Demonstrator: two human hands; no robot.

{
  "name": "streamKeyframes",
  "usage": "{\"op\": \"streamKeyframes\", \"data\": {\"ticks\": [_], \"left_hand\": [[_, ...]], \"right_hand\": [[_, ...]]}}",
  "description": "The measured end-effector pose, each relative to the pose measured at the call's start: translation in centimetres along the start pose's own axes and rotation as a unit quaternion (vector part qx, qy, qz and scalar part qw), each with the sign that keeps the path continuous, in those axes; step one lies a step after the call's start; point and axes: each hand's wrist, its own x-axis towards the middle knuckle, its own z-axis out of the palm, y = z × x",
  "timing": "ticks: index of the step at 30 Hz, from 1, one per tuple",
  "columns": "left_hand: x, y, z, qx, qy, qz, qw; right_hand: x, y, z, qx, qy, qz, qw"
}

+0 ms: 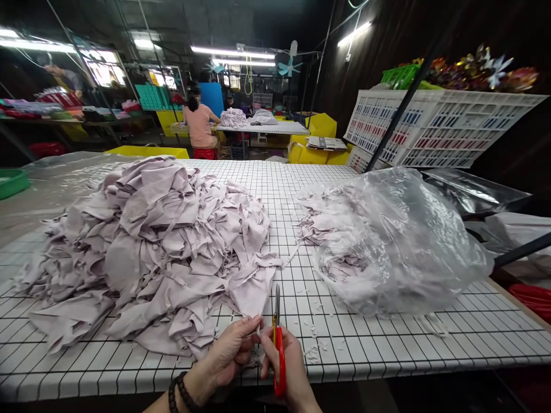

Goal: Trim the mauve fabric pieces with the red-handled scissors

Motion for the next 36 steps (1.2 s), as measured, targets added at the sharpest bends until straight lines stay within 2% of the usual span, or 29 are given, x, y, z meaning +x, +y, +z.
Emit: {"op": "streamKeyframes", "data": {"ticks": [4, 5, 7, 9, 10, 11, 15, 20, 22, 24, 28, 31, 36], "left_hand": [[-0.8, -0.2, 0.2, 0.009, 0.007, 0.053, 0.999], [-1.1, -0.2, 0.2, 0.010, 0.005, 0.061, 0.998], [-1.4, 0.1, 0.2, 0.015, -0.014, 0.078, 0.997], [-1.5, 0.5, -0.1, 0.025, -0.031, 0.105, 0.994], [-1.5, 0.7, -0.3, 0.033, -0.031, 0.117, 0.992], [-1.4, 0.9, -0.6, 0.044, -0.023, 0.129, 0.990], [-0.7, 1.5, -1.8, 0.119, 0.026, 0.199, 0.972], [-0.7, 2.5, -1.6, 0.191, 0.085, 0.314, 0.926], [-0.9, 2.7, -1.3, 0.193, 0.079, 0.316, 0.926], [-0.7, 2.7, -1.1, 0.170, 0.045, 0.293, 0.940], [0.3, 2.2, -1.2, 0.126, -0.002, 0.274, 0.953], [0.6, 2.3, -1.5, 0.155, 0.006, 0.293, 0.944], [0.2, 2.7, -1.7, 0.259, 0.017, 0.317, 0.912]], "right_hand": [[1.4, -3.2, -0.9, -0.136, 0.041, -0.108, 0.984], [2.0, -4.0, -0.9, -0.166, 0.024, -0.134, 0.977], [3.3, -5.0, -0.6, -0.209, -0.054, -0.156, 0.964], [4.6, -5.4, -0.1, -0.221, -0.129, -0.146, 0.956], [5.2, -5.4, 0.3, -0.218, -0.140, -0.142, 0.955], [5.8, -5.3, 0.6, -0.211, -0.130, -0.142, 0.958], [7.0, -4.7, 1.5, -0.158, -0.022, -0.162, 0.974], [6.5, -3.1, 2.3, -0.113, 0.004, -0.144, 0.983], [6.3, -2.2, 2.6, -0.090, 0.003, -0.137, 0.987], [6.3, -1.7, 2.7, -0.075, -0.015, -0.125, 0.989], [6.0, -2.9, 1.4, -0.128, -0.074, -0.092, 0.985], [5.3, -5.1, -0.5, -0.257, -0.070, -0.090, 0.960], [3.8, -7.2, -2.4, -0.480, -0.082, -0.147, 0.861]]}}
